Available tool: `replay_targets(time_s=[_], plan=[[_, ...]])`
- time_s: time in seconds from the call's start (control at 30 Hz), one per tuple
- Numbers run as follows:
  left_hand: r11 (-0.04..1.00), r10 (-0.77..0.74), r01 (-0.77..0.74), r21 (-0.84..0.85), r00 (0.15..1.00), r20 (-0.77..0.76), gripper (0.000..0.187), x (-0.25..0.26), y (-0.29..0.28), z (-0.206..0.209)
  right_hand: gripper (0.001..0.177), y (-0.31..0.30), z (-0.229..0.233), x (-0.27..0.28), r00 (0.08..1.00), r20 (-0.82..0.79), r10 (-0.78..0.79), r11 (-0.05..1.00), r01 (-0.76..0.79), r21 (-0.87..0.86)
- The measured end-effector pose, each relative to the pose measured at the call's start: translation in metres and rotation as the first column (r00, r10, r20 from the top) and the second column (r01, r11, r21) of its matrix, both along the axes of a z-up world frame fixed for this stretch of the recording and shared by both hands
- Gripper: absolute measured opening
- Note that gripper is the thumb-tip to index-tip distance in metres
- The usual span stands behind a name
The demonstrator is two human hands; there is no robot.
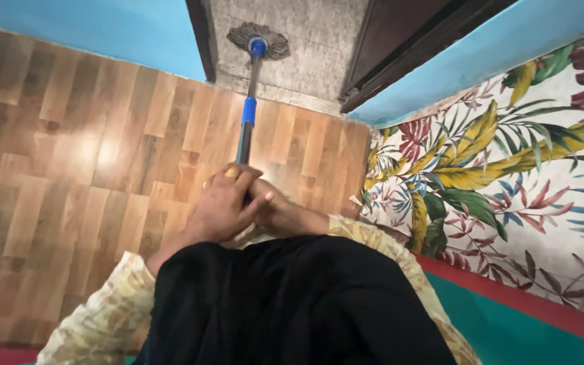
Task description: The person cleans a bathroom floor and an adjacent room floor using a mop, dipping the mop into a bucket and moving the mop head back and forth across the tiled and wood-style flooring.
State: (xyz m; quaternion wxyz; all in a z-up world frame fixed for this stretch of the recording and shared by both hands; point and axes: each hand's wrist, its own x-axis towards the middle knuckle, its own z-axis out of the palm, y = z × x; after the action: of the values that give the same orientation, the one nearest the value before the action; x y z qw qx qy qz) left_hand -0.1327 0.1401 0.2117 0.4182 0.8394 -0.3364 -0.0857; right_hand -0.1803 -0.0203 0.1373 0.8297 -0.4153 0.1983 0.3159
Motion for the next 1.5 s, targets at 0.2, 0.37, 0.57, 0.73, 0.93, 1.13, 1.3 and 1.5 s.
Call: replay_targets(time_s=[0.2, 0.37, 0.57, 0.73, 0.93, 1.13, 1.3, 1.5], plan=[[0.979, 0.159, -0.146, 0.141, 0.983, -0.089, 0.035, 0.017, 0.011, -0.056, 0.05, 0.027, -0.017, 0.037, 0.872, 0.469, 0.142, 0.989, -0.149, -0.022], [0.988, 0.097, -0.1, 0.115, 0.995, 0.032, 0.035, 0.07, -0.007, -0.149, 0.046, 0.021, -0.133, 0.108, 0.992, 0.123, 0.036, 0.994, -0.049, 0.101], [0.991, 0.035, -0.058, 0.117, 0.98, 0.195, 0.041, 0.105, -0.048, -0.171, 0.043, -0.009, -0.136, 0.141, 0.999, 0.016, -0.047, 0.986, 0.044, 0.164], [0.965, 0.183, -0.185, 0.188, 0.983, 0.024, 0.038, 0.11, -0.003, -0.093, 0.041, 0.006, -0.053, 0.112, 0.995, 0.068, 0.073, 0.987, -0.082, 0.137], [0.964, 0.183, -0.18, 0.198, 0.983, 0.001, 0.036, 0.132, 0.066, -0.026, 0.039, 0.052, 0.004, 0.135, 0.922, 0.274, 0.272, 0.962, -0.26, -0.08], [0.959, 0.213, -0.219, 0.178, 0.976, 0.049, 0.034, 0.166, 0.055, -0.065, 0.04, 0.052, 0.001, 0.169, 0.801, 0.468, 0.372, 0.914, -0.228, -0.337], [0.973, 0.186, -0.205, 0.105, 0.968, 0.167, 0.031, 0.206, 0.017, -0.124, 0.035, 0.022, -0.096, 0.203, 0.987, 0.126, 0.102, 0.994, -0.096, -0.059], [0.969, 0.23, -0.245, 0.029, 0.939, 0.255, 0.021, 0.23, -0.026, -0.148, 0.03, -0.012, -0.229, 0.234, 0.994, -0.109, -0.022, 0.999, 0.027, 0.039]])
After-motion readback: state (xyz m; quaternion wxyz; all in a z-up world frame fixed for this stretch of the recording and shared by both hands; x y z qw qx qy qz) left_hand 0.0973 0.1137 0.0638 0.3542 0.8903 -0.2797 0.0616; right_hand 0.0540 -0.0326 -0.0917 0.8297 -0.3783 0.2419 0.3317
